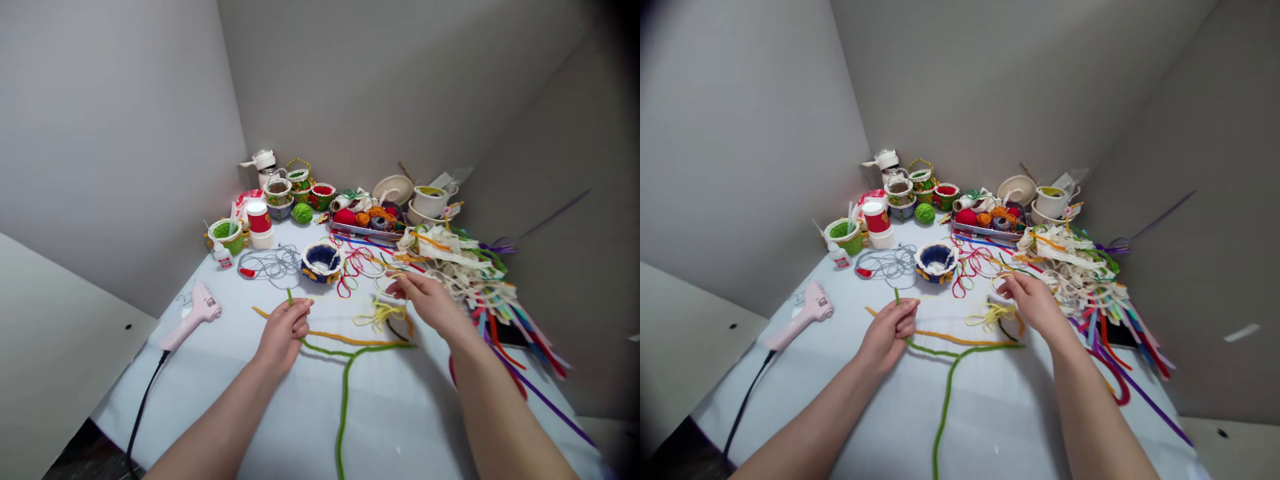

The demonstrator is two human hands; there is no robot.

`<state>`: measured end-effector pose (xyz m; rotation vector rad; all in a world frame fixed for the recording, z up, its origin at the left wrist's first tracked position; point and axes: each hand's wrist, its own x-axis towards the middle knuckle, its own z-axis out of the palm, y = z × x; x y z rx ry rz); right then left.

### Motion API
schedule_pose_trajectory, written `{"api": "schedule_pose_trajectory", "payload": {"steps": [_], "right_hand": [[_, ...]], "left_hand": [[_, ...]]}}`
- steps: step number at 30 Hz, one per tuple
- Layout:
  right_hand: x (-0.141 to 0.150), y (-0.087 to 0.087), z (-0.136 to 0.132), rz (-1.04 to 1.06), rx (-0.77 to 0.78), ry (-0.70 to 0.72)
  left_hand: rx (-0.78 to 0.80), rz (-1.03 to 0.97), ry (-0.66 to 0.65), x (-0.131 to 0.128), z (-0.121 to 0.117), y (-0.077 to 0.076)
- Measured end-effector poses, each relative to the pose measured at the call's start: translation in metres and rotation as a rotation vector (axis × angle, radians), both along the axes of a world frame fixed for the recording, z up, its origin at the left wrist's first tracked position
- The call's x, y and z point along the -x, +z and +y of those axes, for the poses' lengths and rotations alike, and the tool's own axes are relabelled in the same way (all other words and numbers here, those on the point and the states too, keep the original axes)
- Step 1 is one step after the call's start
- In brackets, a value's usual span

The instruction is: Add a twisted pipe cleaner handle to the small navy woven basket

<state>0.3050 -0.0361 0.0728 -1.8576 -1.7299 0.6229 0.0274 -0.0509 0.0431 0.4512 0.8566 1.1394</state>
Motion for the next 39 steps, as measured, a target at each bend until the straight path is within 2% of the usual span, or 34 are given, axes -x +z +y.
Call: {"api": "schedule_pose_trajectory", "payload": {"steps": [2, 3, 5, 7, 9, 11, 14, 17, 19, 23, 29, 35, 39], "right_hand": [[0.006, 0.001, -0.004, -0.194, -0.163, -0.111], [0.014, 0.003, -0.008, -0.253, -0.248, -0.107], [0.038, 0.009, -0.019, -0.194, -0.365, 0.022], [0.067, 0.014, -0.028, 0.013, -0.327, 0.206], [0.091, 0.012, -0.033, 0.181, -0.166, 0.374], [0.106, 0.005, -0.034, 0.318, -0.042, 0.408], [0.11, -0.007, -0.032, 0.391, 0.003, 0.296], [0.107, -0.012, -0.034, 0.436, -0.073, 0.148], [0.106, -0.011, -0.037, 0.487, -0.097, 0.107], [0.11, -0.011, -0.044, 0.532, -0.123, 0.103], [0.116, -0.012, -0.05, 0.44, -0.247, 0.136], [0.121, -0.017, -0.054, 0.33, -0.365, 0.096], [0.122, -0.018, -0.055, 0.271, -0.365, 0.092]], "left_hand": [[0.001, 0.002, -0.01, -0.001, -0.002, 0.001], [-0.001, 0.006, -0.022, -0.001, -0.003, 0.001], [-0.015, 0.021, -0.058, -0.004, -0.007, 0.002], [-0.04, 0.037, -0.101, -0.007, -0.011, 0.003], [-0.066, 0.05, -0.139, -0.009, -0.014, 0.004], [-0.082, 0.062, -0.165, -0.011, -0.016, 0.004], [-0.084, 0.037, -0.178, -0.012, -0.017, 0.006], [-0.06, -0.056, -0.18, -0.013, -0.019, 0.007], [-0.047, -0.077, -0.192, -0.016, -0.021, 0.006], [-0.042, -0.013, -0.175, -0.023, -0.027, 0.001], [-0.085, 0.073, -0.126, -0.027, -0.028, -0.007], [-0.048, 0.084, -0.099, -0.024, -0.027, -0.004], [-0.07, 0.136, -0.088, -0.024, -0.027, -0.002]]}}
